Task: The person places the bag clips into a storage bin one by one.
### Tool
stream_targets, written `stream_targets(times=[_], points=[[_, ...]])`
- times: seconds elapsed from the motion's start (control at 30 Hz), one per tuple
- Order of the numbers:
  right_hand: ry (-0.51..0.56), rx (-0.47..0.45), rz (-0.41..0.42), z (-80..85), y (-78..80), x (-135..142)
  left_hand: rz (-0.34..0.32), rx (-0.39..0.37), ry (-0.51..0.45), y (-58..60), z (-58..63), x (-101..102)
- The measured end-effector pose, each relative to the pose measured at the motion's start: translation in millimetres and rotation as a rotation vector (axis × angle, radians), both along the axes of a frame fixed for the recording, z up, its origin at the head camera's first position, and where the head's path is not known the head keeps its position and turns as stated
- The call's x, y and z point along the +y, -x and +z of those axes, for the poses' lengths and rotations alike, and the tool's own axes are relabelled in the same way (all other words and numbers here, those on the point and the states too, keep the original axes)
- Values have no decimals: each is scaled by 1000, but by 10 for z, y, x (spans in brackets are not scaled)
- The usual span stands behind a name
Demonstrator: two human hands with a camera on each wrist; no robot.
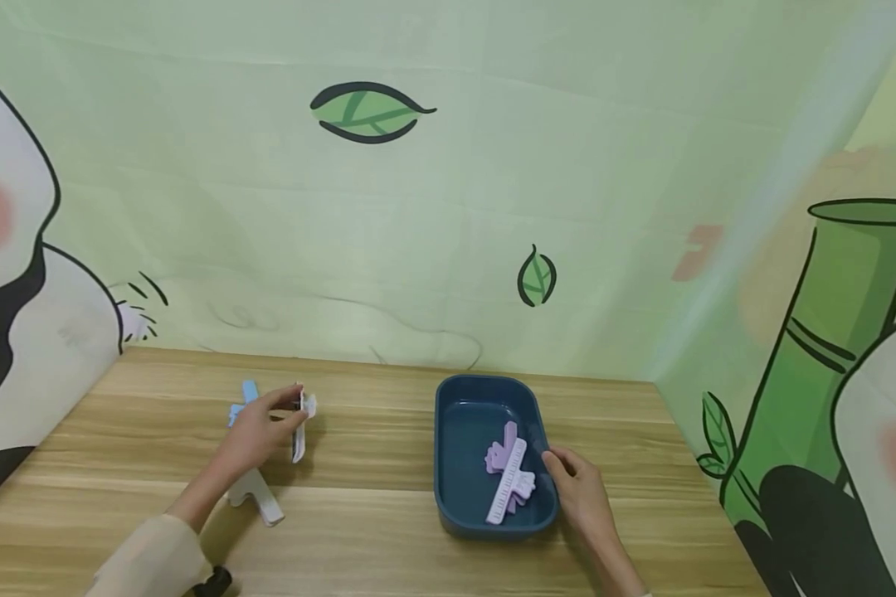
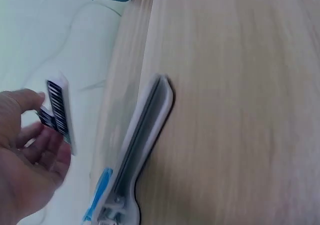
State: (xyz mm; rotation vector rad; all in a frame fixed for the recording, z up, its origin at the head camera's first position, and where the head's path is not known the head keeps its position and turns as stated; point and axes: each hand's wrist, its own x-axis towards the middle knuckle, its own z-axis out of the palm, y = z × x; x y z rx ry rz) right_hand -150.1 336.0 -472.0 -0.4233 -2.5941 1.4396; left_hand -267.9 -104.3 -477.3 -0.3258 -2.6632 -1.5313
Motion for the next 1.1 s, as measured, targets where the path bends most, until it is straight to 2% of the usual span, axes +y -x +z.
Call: stream_targets(times=[0.27,0.43,1.1], points=[[3,-2,3,4,3,-2,-14,32,-122,-35,90,-58],[-14,-1,0,0,-1,4,-34,36,-155,-64,173,-58],[-2,9,-6,-14,8,6,-39,44,-165,-186,361,-154]])
